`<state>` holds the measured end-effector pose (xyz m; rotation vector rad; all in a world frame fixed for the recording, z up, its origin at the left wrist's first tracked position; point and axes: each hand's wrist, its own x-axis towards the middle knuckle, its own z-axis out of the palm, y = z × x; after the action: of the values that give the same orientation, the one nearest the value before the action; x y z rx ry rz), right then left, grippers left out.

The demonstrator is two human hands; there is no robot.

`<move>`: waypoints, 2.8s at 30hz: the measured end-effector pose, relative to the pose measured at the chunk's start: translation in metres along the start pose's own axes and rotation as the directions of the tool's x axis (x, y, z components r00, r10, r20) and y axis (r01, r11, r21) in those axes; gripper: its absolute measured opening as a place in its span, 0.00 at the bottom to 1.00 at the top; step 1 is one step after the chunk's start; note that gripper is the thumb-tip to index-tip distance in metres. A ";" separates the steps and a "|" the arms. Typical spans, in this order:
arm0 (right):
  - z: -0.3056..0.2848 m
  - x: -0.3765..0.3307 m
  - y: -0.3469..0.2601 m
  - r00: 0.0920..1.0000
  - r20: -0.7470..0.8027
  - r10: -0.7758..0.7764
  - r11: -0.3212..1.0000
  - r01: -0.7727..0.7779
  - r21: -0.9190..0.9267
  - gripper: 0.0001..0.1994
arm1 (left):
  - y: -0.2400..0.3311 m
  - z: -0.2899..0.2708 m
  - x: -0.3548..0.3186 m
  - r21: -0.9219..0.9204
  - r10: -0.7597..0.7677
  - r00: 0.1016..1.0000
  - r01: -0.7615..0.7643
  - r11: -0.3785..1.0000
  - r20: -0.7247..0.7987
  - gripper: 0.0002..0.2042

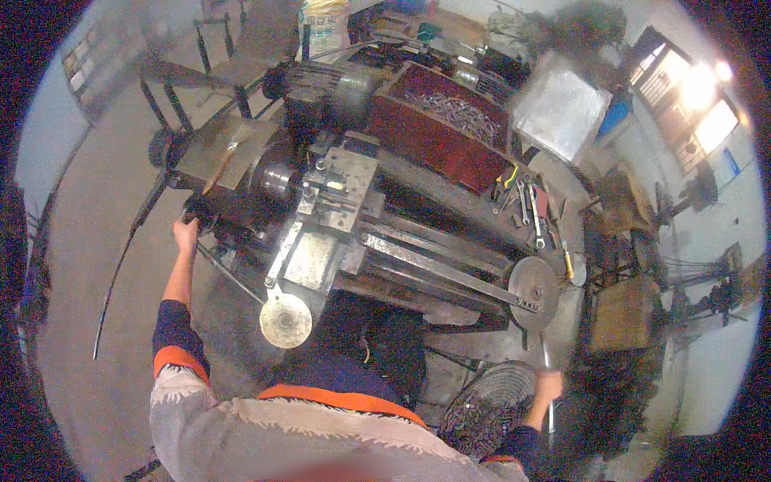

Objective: The person operates a metal lathe in a workshop, repeatedly loading small metal pieces into the chuck, engaging the machine, and removing finished parts. The cycle of loading, machining, and unloading is performed continuously throughout the clip.

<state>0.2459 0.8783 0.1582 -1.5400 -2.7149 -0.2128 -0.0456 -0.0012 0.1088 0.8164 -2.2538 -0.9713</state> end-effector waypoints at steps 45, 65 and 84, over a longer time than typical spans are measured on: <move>-0.223 0.013 -0.301 0.614 -0.306 -0.727 0.525 0.785 0.329 0.24 | -0.106 0.020 -0.049 0.493 0.053 0.768 -0.462 0.737 0.639 0.12; -0.285 -0.167 -0.512 -0.100 -0.333 -0.937 -0.211 0.925 0.316 0.21 | -0.071 -0.259 0.018 0.452 0.306 0.950 -0.247 0.857 -0.060 0.17; -0.237 -0.246 -0.581 -0.082 -0.046 -0.996 -0.091 0.962 0.258 0.11 | -0.188 -0.284 0.043 0.820 0.195 0.980 -0.134 0.556 0.027 0.23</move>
<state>-0.1378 0.3446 0.3087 0.9837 -3.1063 0.2630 0.1765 -0.2608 0.1410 0.9354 -2.6372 0.2972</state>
